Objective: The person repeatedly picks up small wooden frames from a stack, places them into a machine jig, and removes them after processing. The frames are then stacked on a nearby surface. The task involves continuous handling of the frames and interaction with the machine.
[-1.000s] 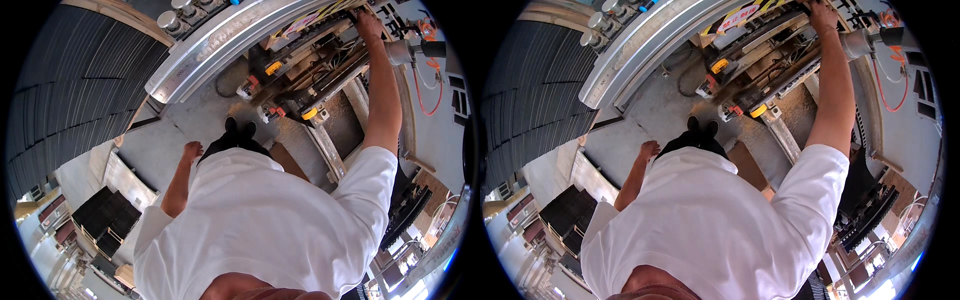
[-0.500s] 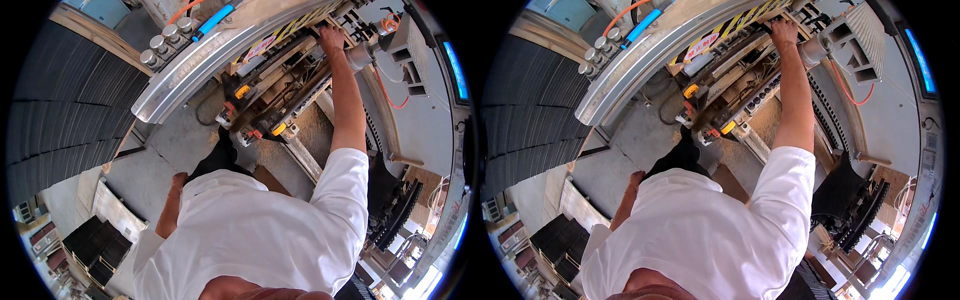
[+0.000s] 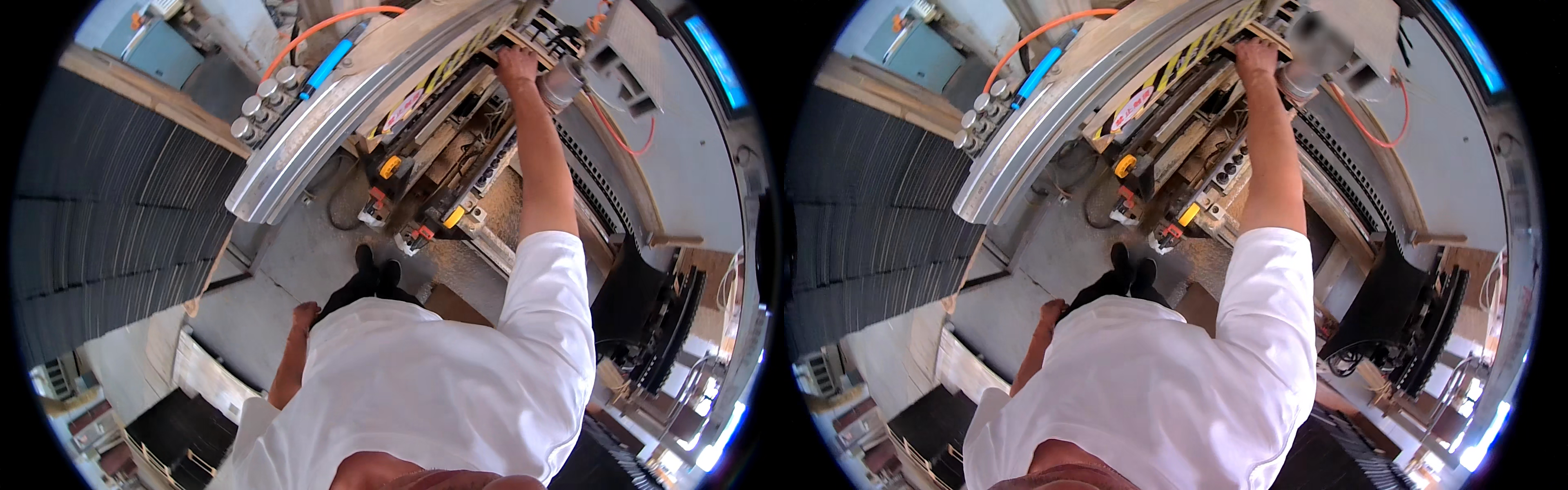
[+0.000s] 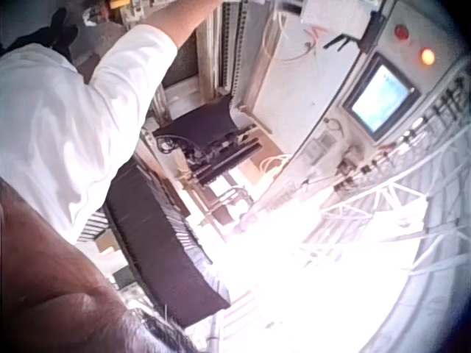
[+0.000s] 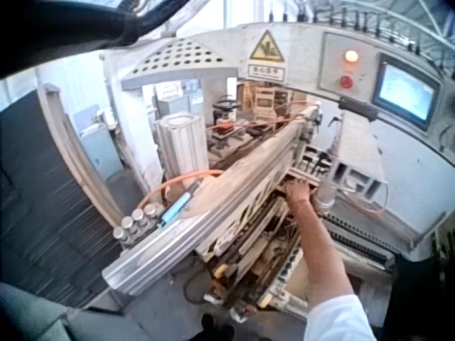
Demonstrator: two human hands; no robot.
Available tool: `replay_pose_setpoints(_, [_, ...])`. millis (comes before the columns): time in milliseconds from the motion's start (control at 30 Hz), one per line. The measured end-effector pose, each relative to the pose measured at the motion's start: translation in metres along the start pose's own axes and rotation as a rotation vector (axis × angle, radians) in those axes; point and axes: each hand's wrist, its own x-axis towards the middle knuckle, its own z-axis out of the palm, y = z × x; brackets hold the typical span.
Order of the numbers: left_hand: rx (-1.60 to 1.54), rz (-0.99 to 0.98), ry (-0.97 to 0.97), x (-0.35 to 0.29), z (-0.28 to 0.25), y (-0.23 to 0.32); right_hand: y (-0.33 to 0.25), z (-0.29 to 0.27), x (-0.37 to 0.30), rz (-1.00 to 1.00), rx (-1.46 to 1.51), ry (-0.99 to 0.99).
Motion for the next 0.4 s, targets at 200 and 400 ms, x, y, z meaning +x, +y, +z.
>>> replay_pose_setpoints(200, [0.32,0.144,-0.228,0.009,-0.017,-0.005,-0.059,-0.075,-0.088,-0.166,0.518,0.29])
replay_pose_setpoints(400, [0.434,0.39,-0.336,0.041,-0.052,0.003,-0.138,-0.183,-0.295,-0.648,1.139,0.072])
